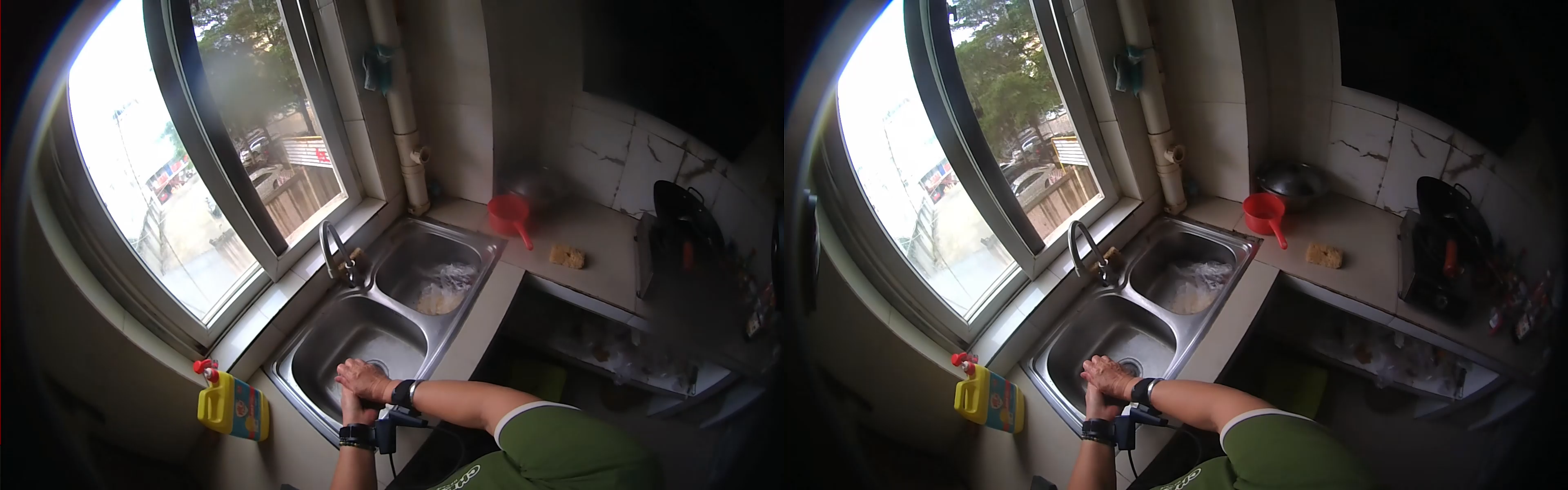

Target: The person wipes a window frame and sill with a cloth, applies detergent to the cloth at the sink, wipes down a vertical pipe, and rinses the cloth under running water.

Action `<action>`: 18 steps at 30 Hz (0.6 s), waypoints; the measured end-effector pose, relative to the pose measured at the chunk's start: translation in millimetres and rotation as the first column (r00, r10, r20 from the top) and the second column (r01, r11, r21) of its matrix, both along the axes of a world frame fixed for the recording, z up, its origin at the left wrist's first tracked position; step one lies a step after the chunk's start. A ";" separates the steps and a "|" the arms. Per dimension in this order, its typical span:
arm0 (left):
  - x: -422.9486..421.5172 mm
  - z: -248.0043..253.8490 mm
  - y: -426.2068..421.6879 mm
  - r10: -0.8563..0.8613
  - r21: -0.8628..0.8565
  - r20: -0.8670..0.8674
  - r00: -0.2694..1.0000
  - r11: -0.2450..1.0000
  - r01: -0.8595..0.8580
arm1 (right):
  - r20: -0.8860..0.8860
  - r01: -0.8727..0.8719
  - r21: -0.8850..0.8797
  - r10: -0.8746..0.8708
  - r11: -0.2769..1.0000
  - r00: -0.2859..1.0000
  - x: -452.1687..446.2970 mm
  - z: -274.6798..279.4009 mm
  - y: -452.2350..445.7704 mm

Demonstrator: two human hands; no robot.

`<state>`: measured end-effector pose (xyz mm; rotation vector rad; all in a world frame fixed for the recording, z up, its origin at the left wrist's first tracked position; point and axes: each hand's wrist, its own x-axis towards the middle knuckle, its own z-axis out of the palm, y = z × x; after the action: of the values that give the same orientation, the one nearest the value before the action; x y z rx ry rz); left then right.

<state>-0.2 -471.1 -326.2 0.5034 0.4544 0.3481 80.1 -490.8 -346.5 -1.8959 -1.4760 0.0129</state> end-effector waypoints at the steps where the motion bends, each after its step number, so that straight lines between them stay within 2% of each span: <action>1: -1.3 -0.1 1.2 0.002 0.028 -0.030 1.000 1.000 -0.002 | -0.043 -0.021 -0.031 0.019 0.999 0.999 -2.1 10.5 -3.2; 5: 0.4 -1.7 2.9 0.034 0.082 -0.040 0.999 0.996 -0.031 | -0.214 -0.102 -0.128 0.074 0.987 0.974 4.2 22.7 -1.1; 6: 2.3 -1.9 3.0 0.043 0.095 -0.094 0.995 0.995 -0.034 | -0.282 -0.115 -0.137 0.073 0.984 0.957 8.5 19.0 1.5; 8: 3.0 -0.8 2.7 0.068 0.123 -0.213 0.975 0.991 -0.043 | -0.423 -0.150 -0.150 0.074 0.977 0.903 14.0 16.8 5.0; 11: 10.7 9.3 -3.9 0.103 0.099 -0.243 0.964 0.992 -0.081 | -0.642 -0.180 -0.265 -0.034 0.947 0.766 24.8 42.1 -5.0; 14: 14.4 6.6 -2.1 0.091 -0.060 -0.110 0.990 0.993 -0.098 | -0.401 -0.249 -0.247 0.135 0.937 0.906 52.2 30.5 0.0; 15: 13.5 0.4 1.0 0.158 0.005 -0.188 0.969 0.987 -0.160 | -0.263 -0.313 -0.085 0.282 0.946 0.923 65.3 2.3 10.9; 17: 13.9 -6.4 2.2 0.291 0.135 -0.338 0.895 0.956 -0.260 | -0.202 -0.185 -0.067 0.168 0.981 0.965 81.5 5.7 -3.3; 18: 15.8 -10.0 4.4 0.332 0.137 -0.283 0.900 0.943 -0.304 | -0.297 -0.213 -0.047 0.190 0.976 0.936 88.7 -1.7 -2.3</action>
<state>15.7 -466.8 -336.1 0.5741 0.8275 0.6137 168.8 -493.1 -348.2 -1.7075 -1.4741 0.4349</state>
